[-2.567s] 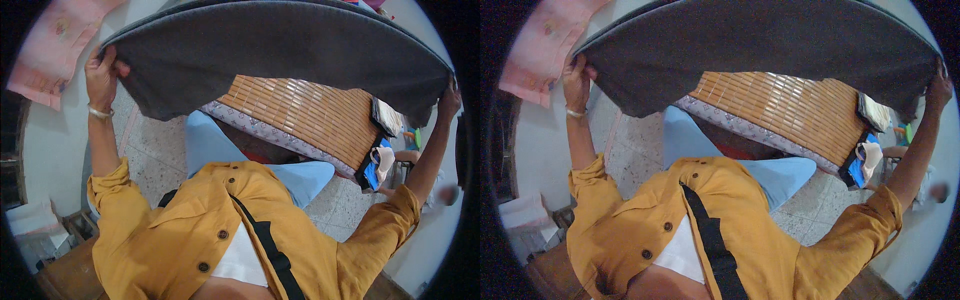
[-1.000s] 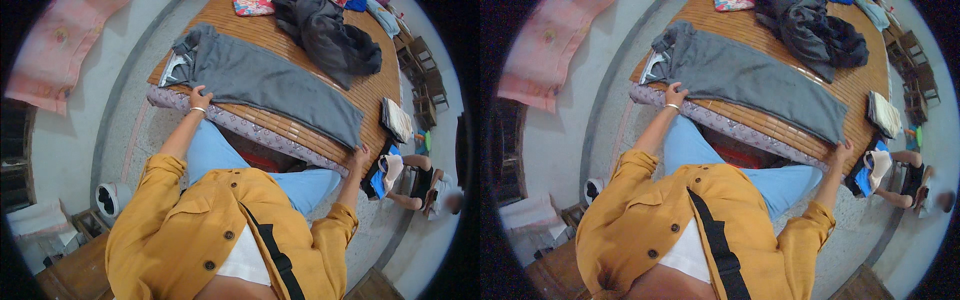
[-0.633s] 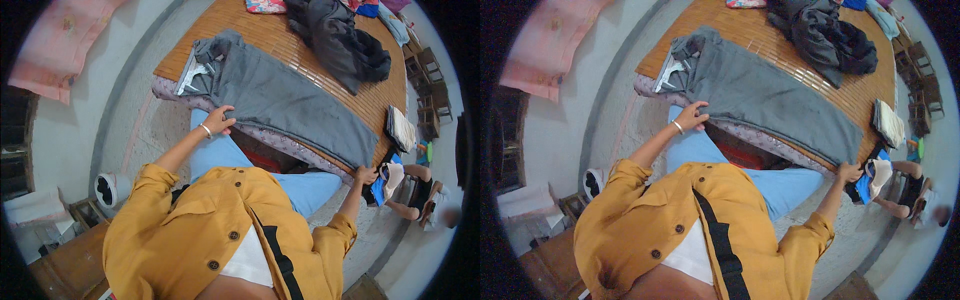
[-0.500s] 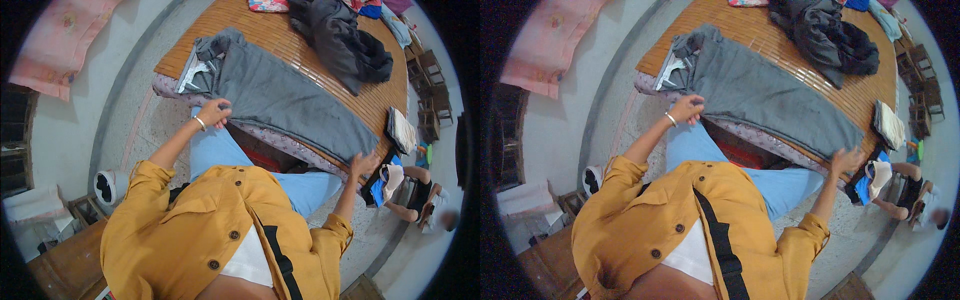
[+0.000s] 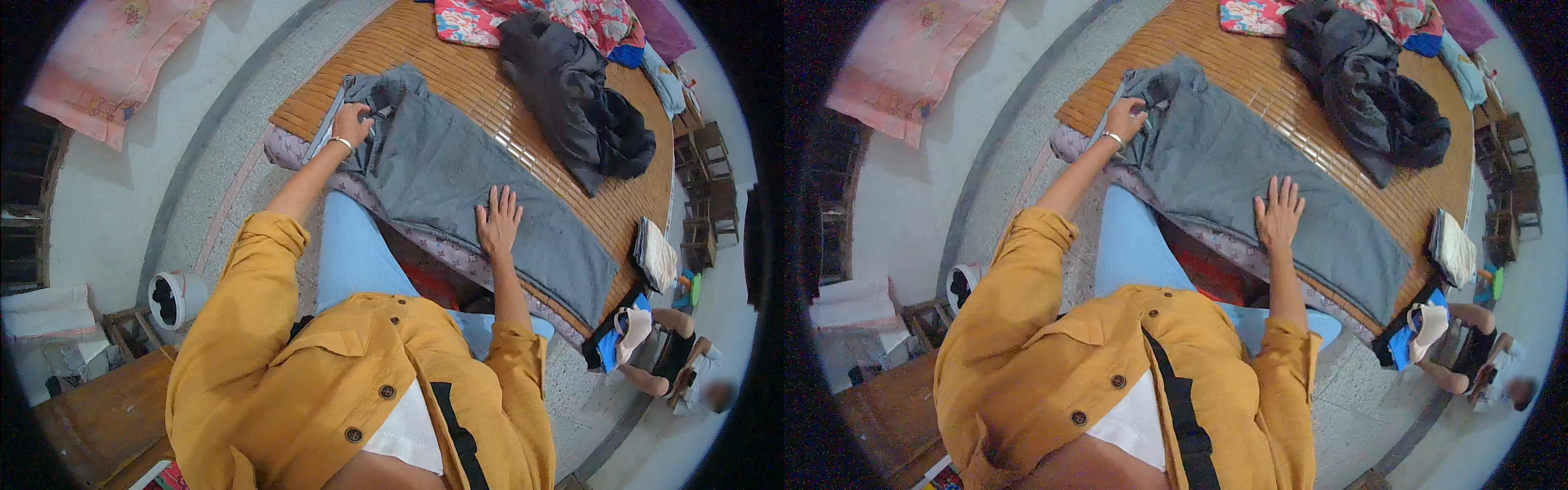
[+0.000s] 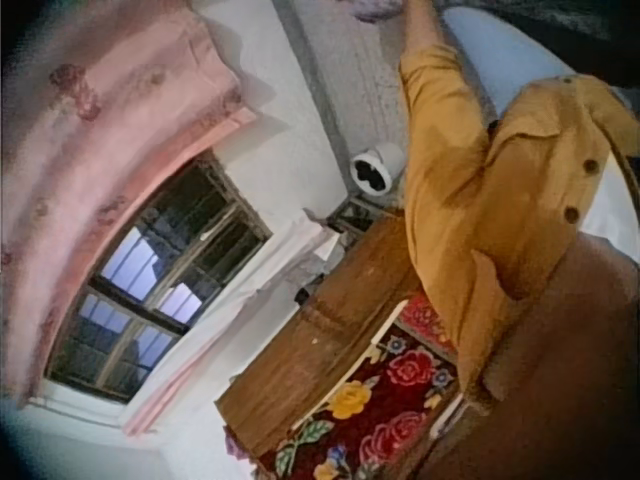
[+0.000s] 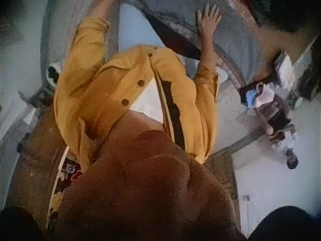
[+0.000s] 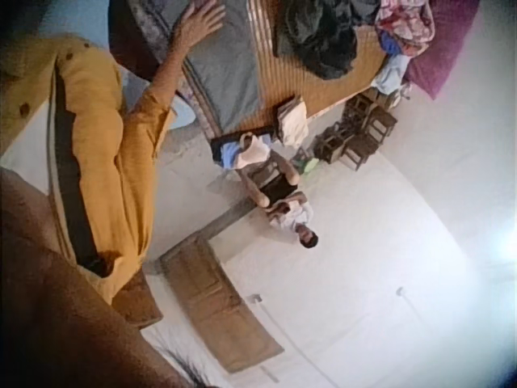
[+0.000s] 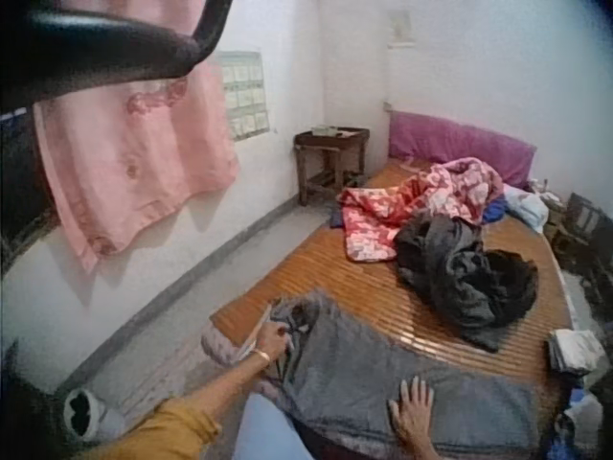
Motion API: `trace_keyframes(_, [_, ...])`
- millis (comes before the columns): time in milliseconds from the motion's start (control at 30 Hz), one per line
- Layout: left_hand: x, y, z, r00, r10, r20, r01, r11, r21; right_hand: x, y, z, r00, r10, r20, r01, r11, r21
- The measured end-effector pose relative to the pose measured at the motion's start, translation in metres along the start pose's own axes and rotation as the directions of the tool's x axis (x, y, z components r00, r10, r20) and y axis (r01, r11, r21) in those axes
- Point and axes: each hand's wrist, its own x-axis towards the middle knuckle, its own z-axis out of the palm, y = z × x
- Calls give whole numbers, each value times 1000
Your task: The person folds a pair of grey trousers on a bamboo mat, smoothing the fabric and aligning the legs before folding them into a compact rectangle. The person then places the folded trousers into a wooden chest.
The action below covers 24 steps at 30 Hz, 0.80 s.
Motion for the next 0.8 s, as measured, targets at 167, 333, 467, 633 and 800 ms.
trace_keyframes(167, [8, 10, 7, 999, 44, 31, -50, 966, 253, -1, -7, -5, 999, 26, 20, -25, 999, -29])
trace_keyframes(333, [25, 15, 16, 1000, 22, -10, -15, 891, 454, 1, -8, -7, 999, 43, 13, -43, 999, 4])
trace_keyframes(467, [54, -17, 22, 996, 87, -18, -66, 860, 506, 2, -9, -8, 999, 34, -1, -34, 999, 19])
trace_keyframes(633, [90, -63, 8, 997, 46, -60, -35, 983, 181, 5, -8, -7, 1000, 16, -18, -15, 999, 37])
trace_keyframes(800, [118, -10, -85, 980, -34, 196, 92, 950, -297, 5, -10, -11, 999, 36, -8, -35, 999, 38])
